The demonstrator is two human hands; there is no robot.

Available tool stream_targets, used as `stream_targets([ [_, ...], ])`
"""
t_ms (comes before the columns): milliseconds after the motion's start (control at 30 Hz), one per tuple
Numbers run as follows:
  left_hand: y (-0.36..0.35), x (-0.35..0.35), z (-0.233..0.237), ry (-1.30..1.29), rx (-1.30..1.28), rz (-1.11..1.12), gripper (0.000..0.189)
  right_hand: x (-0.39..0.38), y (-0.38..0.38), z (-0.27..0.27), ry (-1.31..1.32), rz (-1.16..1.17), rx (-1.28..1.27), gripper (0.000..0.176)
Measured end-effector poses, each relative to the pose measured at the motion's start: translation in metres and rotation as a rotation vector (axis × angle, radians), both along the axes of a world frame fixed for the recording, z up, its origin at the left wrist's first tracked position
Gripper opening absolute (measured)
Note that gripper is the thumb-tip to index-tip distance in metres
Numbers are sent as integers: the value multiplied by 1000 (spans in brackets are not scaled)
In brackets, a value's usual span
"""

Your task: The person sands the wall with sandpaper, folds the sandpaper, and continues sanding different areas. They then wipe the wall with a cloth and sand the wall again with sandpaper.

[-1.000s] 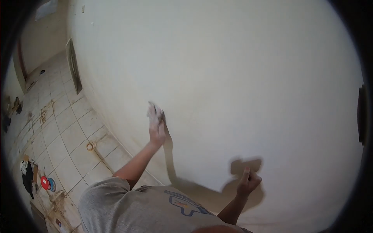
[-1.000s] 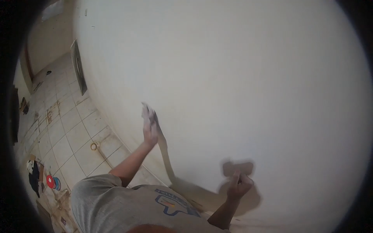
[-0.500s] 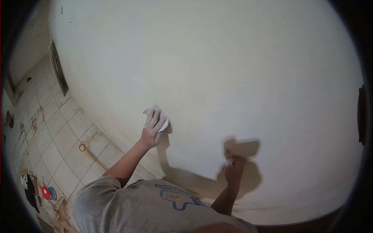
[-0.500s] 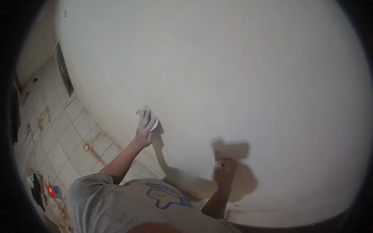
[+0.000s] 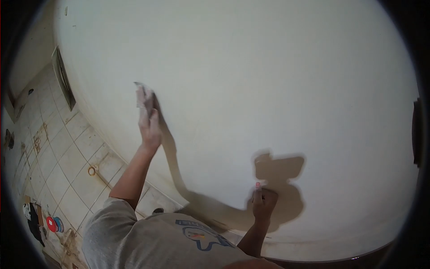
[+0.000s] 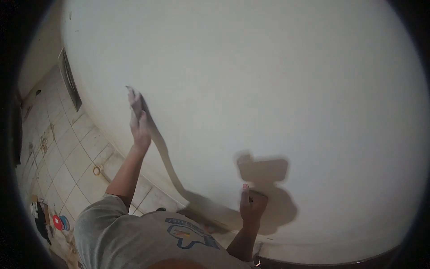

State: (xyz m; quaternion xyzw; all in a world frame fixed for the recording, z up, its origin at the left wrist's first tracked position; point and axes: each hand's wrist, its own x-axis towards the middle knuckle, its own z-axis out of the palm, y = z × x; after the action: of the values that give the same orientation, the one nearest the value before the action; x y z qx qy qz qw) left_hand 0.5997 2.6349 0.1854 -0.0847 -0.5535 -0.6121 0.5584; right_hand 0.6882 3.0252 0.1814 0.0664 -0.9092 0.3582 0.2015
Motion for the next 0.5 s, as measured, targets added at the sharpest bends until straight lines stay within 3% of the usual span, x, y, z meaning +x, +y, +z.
stream_targets([
  [67,12,5,-41,-123,-443,252,54,0,-2,0,24,23,-21,62],
  [167,37,10,-132,-140,-735,250,54,2,-5,8,-53,18,-68,58],
  [267,21,20,-206,-304,-800,223,54,10,-7,16,-96,12,-79,56],
  [400,-8,17,-156,-314,-496,310,60,7,-8,18,-36,35,-61,61],
  [500,-24,-6,-101,-181,-279,315,63,6,4,9,-77,28,-23,52],
])
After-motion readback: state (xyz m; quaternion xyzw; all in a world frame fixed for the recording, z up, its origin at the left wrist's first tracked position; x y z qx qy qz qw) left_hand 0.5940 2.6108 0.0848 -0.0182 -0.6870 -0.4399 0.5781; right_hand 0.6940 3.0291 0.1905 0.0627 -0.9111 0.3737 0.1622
